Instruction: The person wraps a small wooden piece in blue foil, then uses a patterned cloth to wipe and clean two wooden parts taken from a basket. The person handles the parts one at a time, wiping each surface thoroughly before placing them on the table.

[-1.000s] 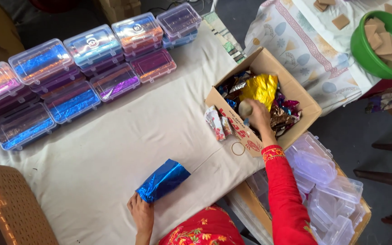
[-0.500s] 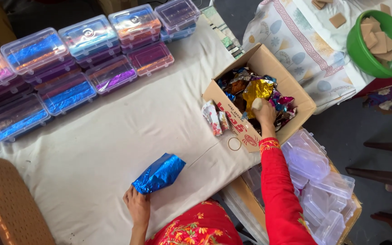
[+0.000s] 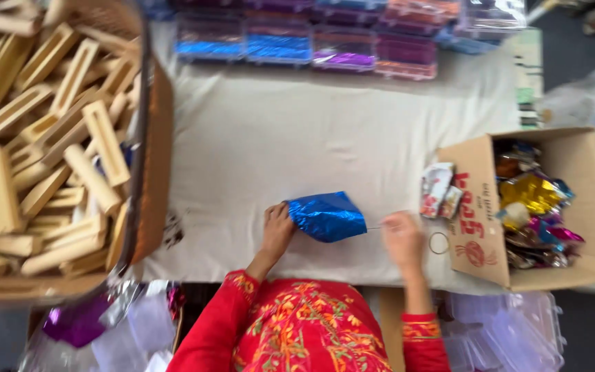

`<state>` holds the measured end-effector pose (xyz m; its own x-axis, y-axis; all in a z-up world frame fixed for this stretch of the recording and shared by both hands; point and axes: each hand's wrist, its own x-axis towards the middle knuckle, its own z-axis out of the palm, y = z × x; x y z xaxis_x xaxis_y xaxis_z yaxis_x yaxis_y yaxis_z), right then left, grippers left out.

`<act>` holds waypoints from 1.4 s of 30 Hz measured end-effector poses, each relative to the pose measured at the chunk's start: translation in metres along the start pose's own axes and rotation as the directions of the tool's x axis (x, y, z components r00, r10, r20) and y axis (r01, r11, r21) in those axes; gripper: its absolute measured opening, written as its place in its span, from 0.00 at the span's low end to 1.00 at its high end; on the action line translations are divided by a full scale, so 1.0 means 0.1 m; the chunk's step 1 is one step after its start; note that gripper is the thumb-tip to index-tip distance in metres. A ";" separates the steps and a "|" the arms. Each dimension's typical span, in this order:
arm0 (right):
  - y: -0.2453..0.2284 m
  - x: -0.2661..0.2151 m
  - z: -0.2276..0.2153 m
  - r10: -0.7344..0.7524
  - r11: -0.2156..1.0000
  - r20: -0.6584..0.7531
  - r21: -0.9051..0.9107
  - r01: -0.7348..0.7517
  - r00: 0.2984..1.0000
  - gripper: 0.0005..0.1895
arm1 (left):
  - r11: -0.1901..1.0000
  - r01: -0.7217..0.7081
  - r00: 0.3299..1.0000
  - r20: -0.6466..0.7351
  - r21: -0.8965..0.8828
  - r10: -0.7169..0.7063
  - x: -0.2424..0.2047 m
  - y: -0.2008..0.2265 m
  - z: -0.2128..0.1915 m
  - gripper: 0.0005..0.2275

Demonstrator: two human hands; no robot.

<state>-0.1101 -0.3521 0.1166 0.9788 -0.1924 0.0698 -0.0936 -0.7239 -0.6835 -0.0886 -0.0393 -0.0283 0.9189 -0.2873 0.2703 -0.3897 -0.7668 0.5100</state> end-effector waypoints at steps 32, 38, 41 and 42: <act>-0.31 0.21 1.08 -0.355 0.908 0.300 -0.112 0.403 0.885 0.34 | 0.965 0.121 0.983 0.160 -0.231 -0.085 0.28 0.02 -0.48 0.22; -0.22 0.34 1.04 -0.152 0.982 0.389 -0.049 0.185 0.908 0.28 | 0.884 0.324 0.930 0.283 -0.338 -0.233 0.45 -0.06 -0.56 0.23; -0.15 0.45 1.05 -0.101 0.994 0.444 0.009 0.108 0.890 0.25 | 0.813 0.409 0.889 0.380 -0.414 -0.254 0.50 -0.13 -0.61 0.25; -0.13 0.49 1.05 -0.096 0.995 0.468 0.047 0.084 0.878 0.24 | 0.787 0.428 0.879 0.409 -0.445 -0.247 0.50 -0.17 -0.60 0.24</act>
<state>-0.0418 -0.2830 0.0528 0.9540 0.2111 -0.2130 -0.0021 -0.7057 -0.7086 -0.0398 -0.0059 0.0254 0.9285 -0.2975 -0.2223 0.0599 -0.4708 0.8802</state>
